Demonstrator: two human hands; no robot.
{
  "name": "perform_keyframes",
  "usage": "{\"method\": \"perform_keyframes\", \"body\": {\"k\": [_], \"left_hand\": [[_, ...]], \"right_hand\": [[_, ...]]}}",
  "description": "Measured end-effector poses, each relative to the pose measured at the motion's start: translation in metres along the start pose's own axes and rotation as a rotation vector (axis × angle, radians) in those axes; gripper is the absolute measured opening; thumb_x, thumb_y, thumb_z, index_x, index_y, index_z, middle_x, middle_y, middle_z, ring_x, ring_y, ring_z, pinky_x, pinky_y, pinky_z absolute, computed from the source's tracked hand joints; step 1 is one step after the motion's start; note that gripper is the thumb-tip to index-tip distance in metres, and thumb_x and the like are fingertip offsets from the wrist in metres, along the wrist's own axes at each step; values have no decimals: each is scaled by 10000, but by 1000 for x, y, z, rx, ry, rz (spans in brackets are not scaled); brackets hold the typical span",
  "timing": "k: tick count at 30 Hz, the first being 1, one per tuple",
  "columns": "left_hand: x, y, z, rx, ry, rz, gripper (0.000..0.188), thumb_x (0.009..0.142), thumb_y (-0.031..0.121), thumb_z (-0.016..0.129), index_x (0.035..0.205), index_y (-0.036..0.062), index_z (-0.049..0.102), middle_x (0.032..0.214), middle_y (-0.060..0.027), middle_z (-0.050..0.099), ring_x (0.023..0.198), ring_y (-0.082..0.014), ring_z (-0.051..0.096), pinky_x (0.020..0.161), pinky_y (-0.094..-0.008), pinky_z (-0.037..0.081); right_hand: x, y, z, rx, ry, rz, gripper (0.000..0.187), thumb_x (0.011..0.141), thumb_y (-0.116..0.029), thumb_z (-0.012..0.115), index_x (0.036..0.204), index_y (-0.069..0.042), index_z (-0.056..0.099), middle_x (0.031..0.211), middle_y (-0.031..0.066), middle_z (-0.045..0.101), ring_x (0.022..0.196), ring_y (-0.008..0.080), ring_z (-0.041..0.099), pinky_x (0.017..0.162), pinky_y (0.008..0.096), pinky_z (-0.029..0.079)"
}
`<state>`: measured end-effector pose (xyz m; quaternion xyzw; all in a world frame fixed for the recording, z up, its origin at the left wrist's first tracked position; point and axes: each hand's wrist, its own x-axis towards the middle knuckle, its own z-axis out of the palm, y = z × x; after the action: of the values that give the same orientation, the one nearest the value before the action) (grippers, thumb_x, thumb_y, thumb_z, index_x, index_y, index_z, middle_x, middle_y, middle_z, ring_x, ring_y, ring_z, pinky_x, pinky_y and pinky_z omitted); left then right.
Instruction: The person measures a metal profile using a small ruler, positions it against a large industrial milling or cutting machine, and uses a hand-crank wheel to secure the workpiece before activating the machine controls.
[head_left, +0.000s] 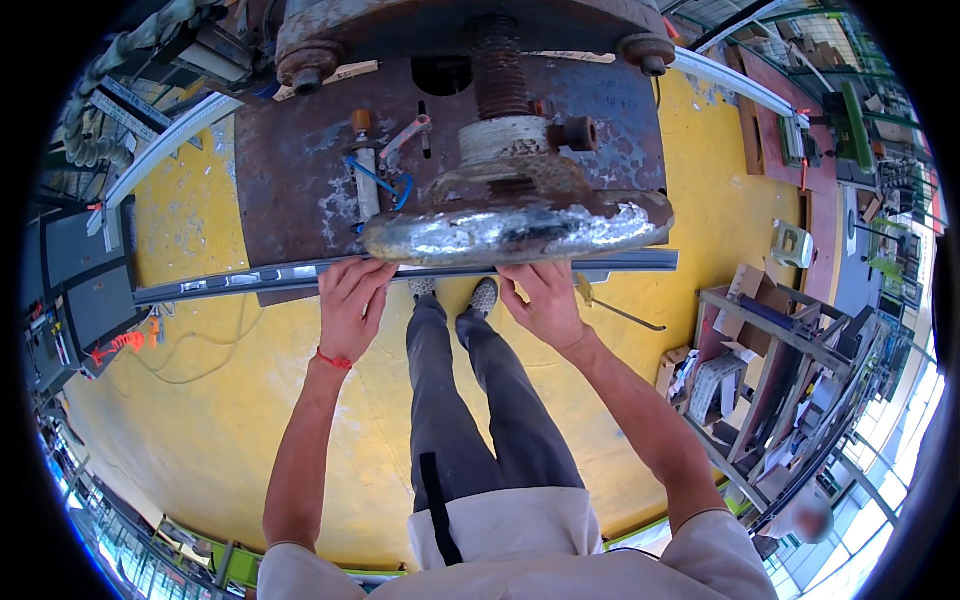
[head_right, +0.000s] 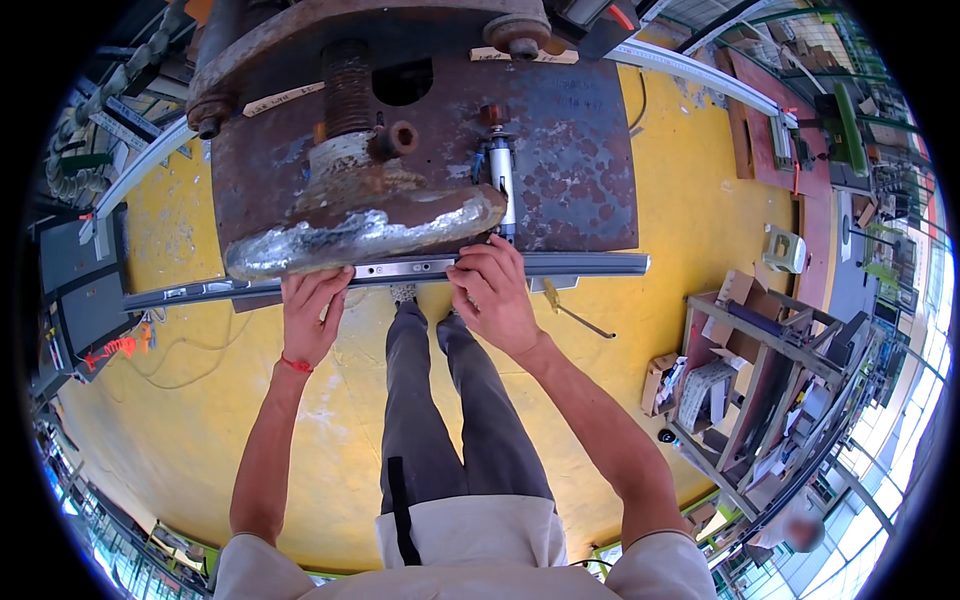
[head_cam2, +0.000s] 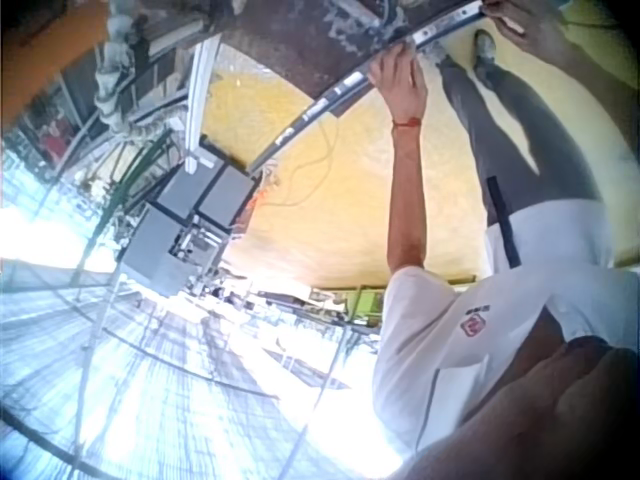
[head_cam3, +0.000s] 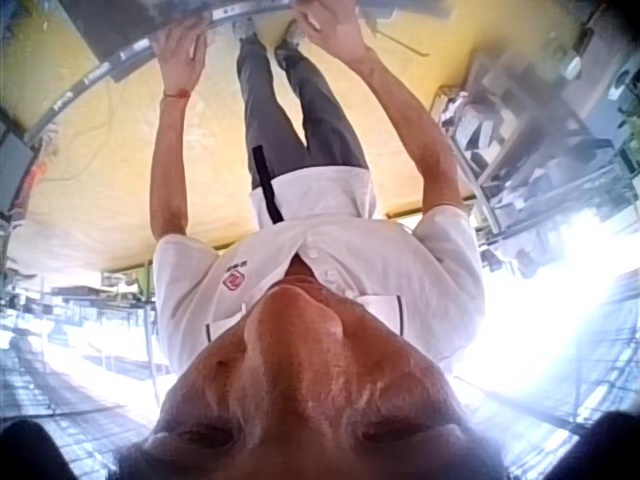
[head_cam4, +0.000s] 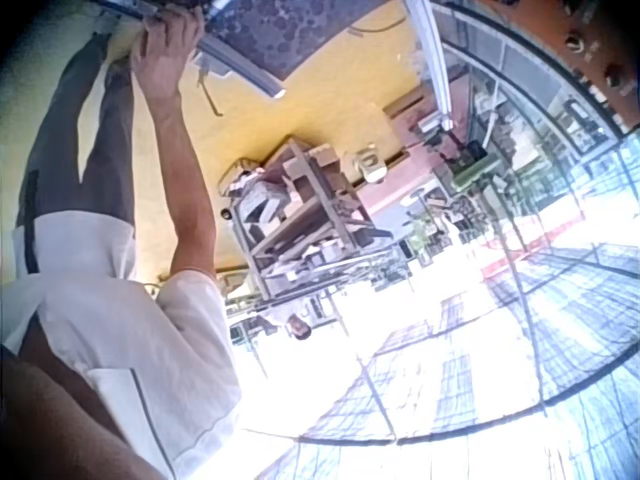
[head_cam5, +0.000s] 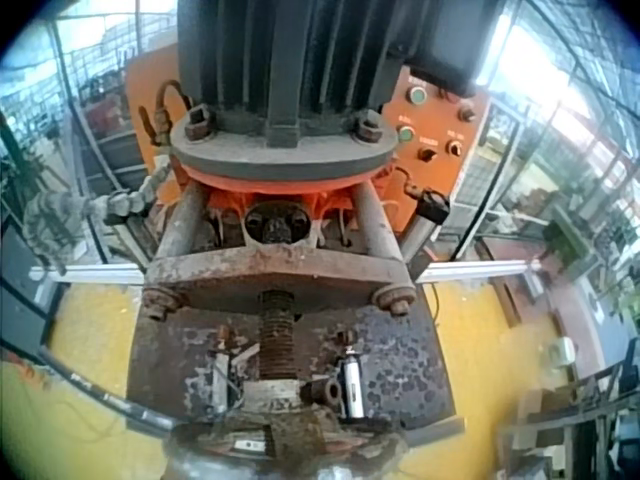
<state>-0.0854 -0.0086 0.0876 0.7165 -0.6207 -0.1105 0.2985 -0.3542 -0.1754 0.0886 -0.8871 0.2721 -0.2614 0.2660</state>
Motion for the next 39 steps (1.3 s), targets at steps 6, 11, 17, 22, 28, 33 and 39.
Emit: {"method": "perform_keyframes", "body": {"k": [6, 11, 17, 22, 28, 33, 39], "left_hand": [[1, 3, -2, -20, -22, -12, 374, 878, 13, 753, 1238, 115, 751, 1171, -25, 703, 1136, -256, 604, 954, -406, 416], [-2, 1, 3, -38, 14, -43, 417, 873, 16, 764, 1275, 119, 729, 1158, -28, 695, 1132, -254, 603, 940, -410, 413], [3, 4, 2, -12, 7, -8, 416, 869, 11, 765, 1269, 121, 738, 1153, -25, 693, 1121, -253, 605, 945, -412, 410], [1, 2, 2, -11, 3, 3, 411, 870, 23, 767, 1265, 134, 748, 1165, -19, 692, 1121, -249, 605, 953, -408, 411], [-3, 4, 4, 41, 25, -98, 407, 869, 59, 769, 1249, 204, 755, 1249, -14, 655, 1167, -246, 605, 1031, -437, 410], [4, 4, 2, 368, 34, 42, 433, 871, 64, 722, 1273, 226, 730, 1244, -24, 643, 1229, -245, 601, 1085, -470, 408], [14, -11, -4, 290, -105, 89, 443, 880, 73, 710, 1296, 226, 704, 1215, 7, 658, 1163, -230, 610, 1077, -464, 401]], "right_hand": [[0, 1, -2, -22, -20, -23, 287, 772, -11, 801, 1033, -94, 716, 1057, 39, 663, 1178, 239, 642, 1160, 528, 421], [0, 5, -8, -32, -79, -60, 295, 799, -23, 780, 1079, -98, 722, 1089, 32, 669, 1199, 229, 637, 1185, 527, 392], [-1, 5, -5, -35, -71, -12, 319, 792, -14, 781, 1085, -109, 700, 1073, 34, 650, 1190, 232, 636, 1187, 523, 386], [0, 0, -1, -64, -46, -9, 348, 775, -30, 805, 1089, -111, 680, 1086, 42, 630, 1191, 253, 624, 1165, 518, 396], [6, -6, 0, -168, -78, -4, 336, 789, -71, 800, 1099, -127, 685, 1147, 48, 635, 1182, 272, 613, 1121, 500, 415], [6, 5, 4, -304, -167, -86, 353, 805, -58, 773, 1130, -146, 667, 1143, 24, 664, 1111, 249, 633, 1019, 429, 462], [20, 1, -8, -200, -231, -31, 345, 819, -105, 774, 1142, -144, 660, 1117, 4, 687, 1046, 243, 649, 897, 414, 478]]}}
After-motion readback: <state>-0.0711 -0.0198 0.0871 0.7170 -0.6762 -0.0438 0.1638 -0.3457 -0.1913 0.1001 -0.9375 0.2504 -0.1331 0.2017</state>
